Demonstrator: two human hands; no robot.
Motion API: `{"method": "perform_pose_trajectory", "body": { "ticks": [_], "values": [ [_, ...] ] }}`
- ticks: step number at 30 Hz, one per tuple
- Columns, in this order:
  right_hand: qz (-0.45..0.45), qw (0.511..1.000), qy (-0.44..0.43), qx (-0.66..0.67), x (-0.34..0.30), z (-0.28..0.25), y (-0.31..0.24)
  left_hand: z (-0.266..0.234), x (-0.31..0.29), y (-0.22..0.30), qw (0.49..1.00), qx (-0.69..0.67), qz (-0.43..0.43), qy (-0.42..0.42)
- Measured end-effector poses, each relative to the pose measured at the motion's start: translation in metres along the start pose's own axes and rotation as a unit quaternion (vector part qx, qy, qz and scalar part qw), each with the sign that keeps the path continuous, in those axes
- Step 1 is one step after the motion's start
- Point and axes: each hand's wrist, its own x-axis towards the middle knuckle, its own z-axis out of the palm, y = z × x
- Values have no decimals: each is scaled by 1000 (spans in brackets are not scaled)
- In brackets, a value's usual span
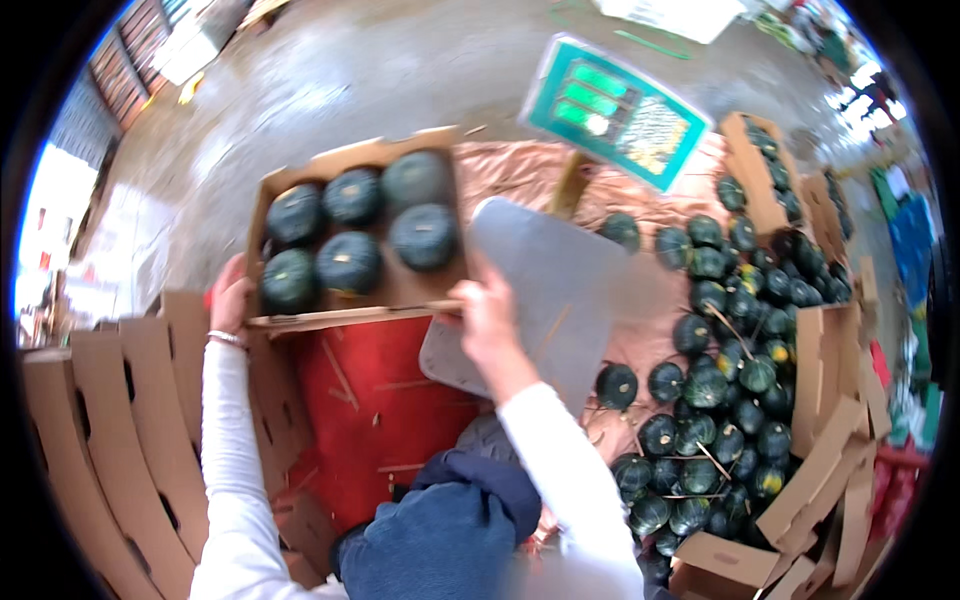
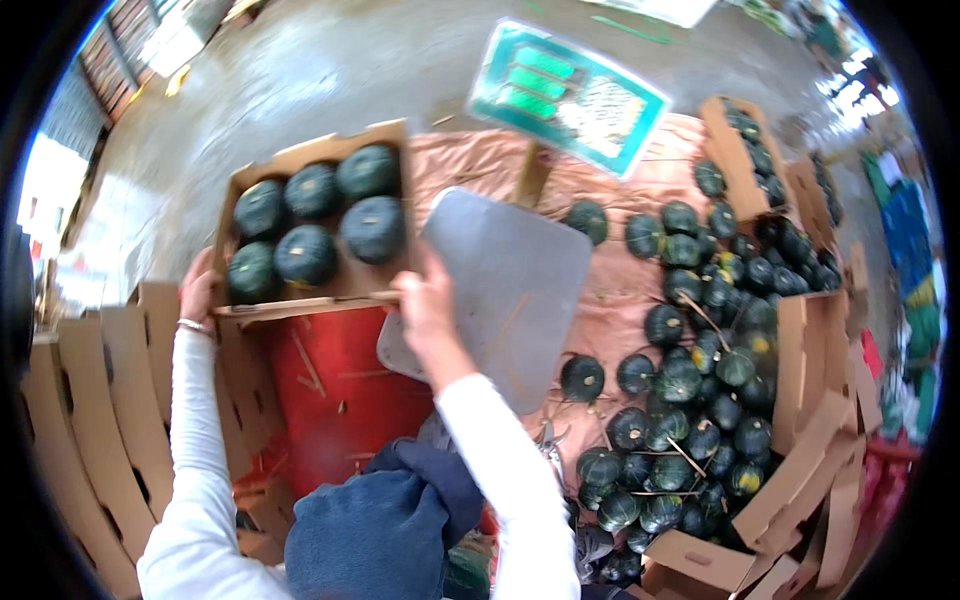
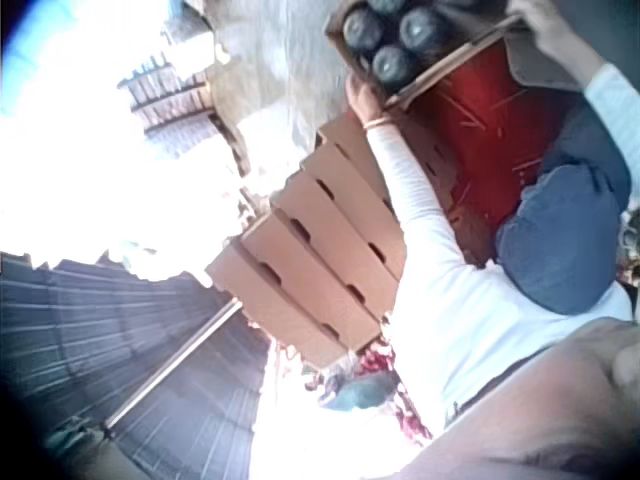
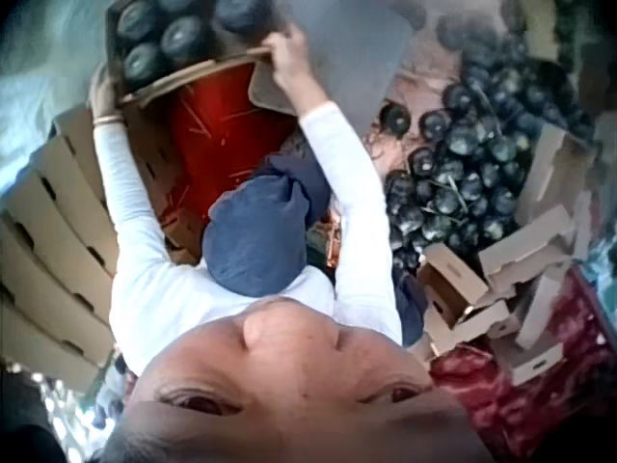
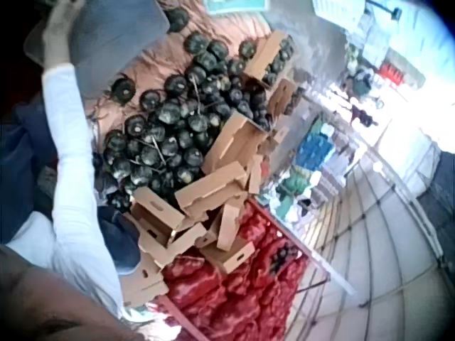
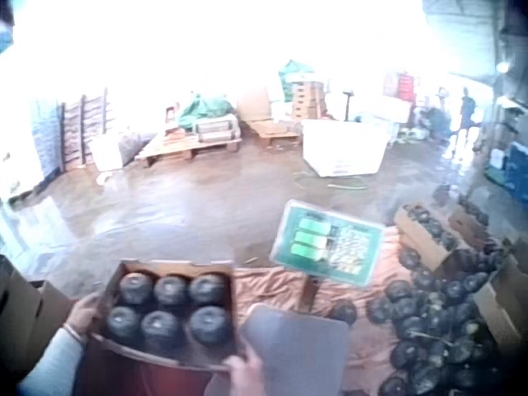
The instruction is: The person folds cardboard boxes, places pumpkins into them, uses a small tool to trim stems, and weighs the boxes on a digital scale.
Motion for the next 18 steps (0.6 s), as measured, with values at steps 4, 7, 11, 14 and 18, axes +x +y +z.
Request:
{"method": "perform_pose_trajectory", "body": {
  "ticks": [4, 7, 11, 14, 18],
  "values": [
    [-160, 951, 45, -262, 113, 20, 56, 68, 47, -14, 776, 497, 373, 108],
    [-262, 881, 52, -392, 99, 16, 36, 134, 37, -48, 813, 533, 232, 33],
    [-292, 775, -74, -556, -2, -70, 24, 104, 68, -111, 969, 187, 144, -71],
    [-54, 616, -45, -785, -151, -169, -65, 70, 93, -120, 930, 316, 181, -52],
    [93, 354, 431, -825, -376, -318, -141, 76, 97, -125, 741, 594, 295, 103]
  ]
}}
